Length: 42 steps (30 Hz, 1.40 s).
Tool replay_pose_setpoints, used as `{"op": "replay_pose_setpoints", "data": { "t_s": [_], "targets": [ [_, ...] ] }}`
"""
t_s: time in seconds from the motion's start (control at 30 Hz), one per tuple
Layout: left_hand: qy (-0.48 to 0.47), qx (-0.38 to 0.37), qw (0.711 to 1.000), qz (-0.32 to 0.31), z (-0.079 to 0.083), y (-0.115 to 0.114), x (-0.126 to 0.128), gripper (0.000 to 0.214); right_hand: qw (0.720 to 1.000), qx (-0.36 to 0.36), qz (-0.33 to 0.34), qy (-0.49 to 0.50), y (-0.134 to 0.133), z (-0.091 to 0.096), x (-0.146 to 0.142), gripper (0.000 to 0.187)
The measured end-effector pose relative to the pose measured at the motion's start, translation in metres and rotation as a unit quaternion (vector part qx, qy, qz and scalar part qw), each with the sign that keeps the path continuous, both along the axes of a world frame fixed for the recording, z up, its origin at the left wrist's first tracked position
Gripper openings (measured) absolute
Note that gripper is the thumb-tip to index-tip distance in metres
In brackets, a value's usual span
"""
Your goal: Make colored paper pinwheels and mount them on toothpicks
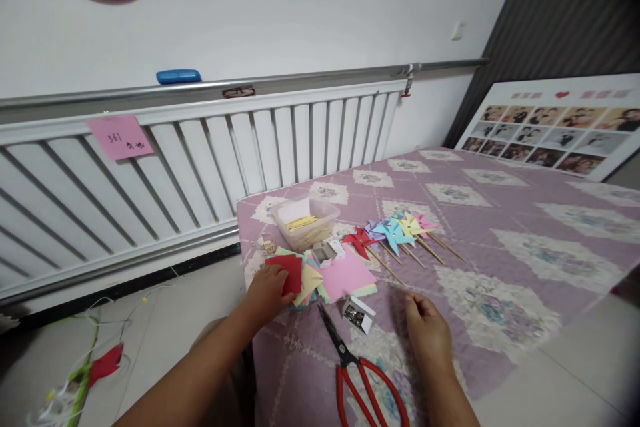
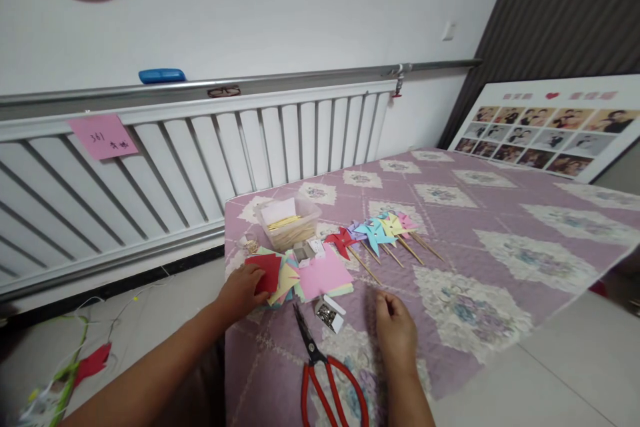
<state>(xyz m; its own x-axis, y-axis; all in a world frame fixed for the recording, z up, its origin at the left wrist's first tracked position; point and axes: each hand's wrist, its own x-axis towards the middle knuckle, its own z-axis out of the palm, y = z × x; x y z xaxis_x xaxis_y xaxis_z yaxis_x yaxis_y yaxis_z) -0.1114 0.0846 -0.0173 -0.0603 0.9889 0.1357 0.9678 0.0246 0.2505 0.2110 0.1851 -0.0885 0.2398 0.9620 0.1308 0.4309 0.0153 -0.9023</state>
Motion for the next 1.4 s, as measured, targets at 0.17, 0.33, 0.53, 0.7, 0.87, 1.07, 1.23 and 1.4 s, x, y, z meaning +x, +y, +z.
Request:
{"op": "replay_pose_setpoints", "data": {
  "t_s": [0.17, 0.33, 0.53, 0.7, 0.87, 1.07, 1.23, 1.4],
  "targets": [
    [0.005, -0.019, 1.0, 0.001, -0.002, 0.0, 0.0024, 0.032, 1.0, 0.003, 0.005, -0.007, 0.0, 0.0017, -0.0009, 0.041],
    [-0.002, -0.021, 1.0, 0.006, -0.0036, 0.0001, 0.0018, 0.031, 1.0, 0.008, 0.015, -0.009, -0.0006, 0.0033, -0.0015, 0.041],
    [-0.013, -0.024, 1.0, 0.013, -0.006, 0.0025, -0.0006, 0.031, 1.0, 0.014, 0.024, -0.011, -0.0017, 0.005, -0.0012, 0.039],
    [-0.019, -0.021, 1.0, 0.011, -0.0077, 0.0035, -0.0022, 0.03, 1.0, 0.013, 0.024, -0.015, -0.0005, 0.0035, -0.0007, 0.041],
    [-0.021, -0.019, 1.0, 0.006, -0.0074, 0.0036, -0.0031, 0.031, 0.999, 0.013, 0.027, -0.018, -0.0006, 0.0041, -0.0001, 0.04],
    [-0.023, -0.021, 0.999, 0.008, -0.0083, 0.0042, -0.0032, 0.035, 0.999, 0.018, 0.028, -0.021, -0.0003, 0.0042, 0.0, 0.041],
    [-0.029, -0.022, 0.999, 0.008, -0.0066, 0.0036, -0.0023, 0.032, 0.999, 0.016, 0.028, -0.023, 0.0002, 0.0011, 0.0009, 0.041],
    [-0.046, -0.018, 0.999, 0.014, -0.0043, 0.003, -0.0017, 0.024, 0.999, 0.016, 0.034, -0.02, 0.0011, -0.0008, -0.0001, 0.042]
  ]
}}
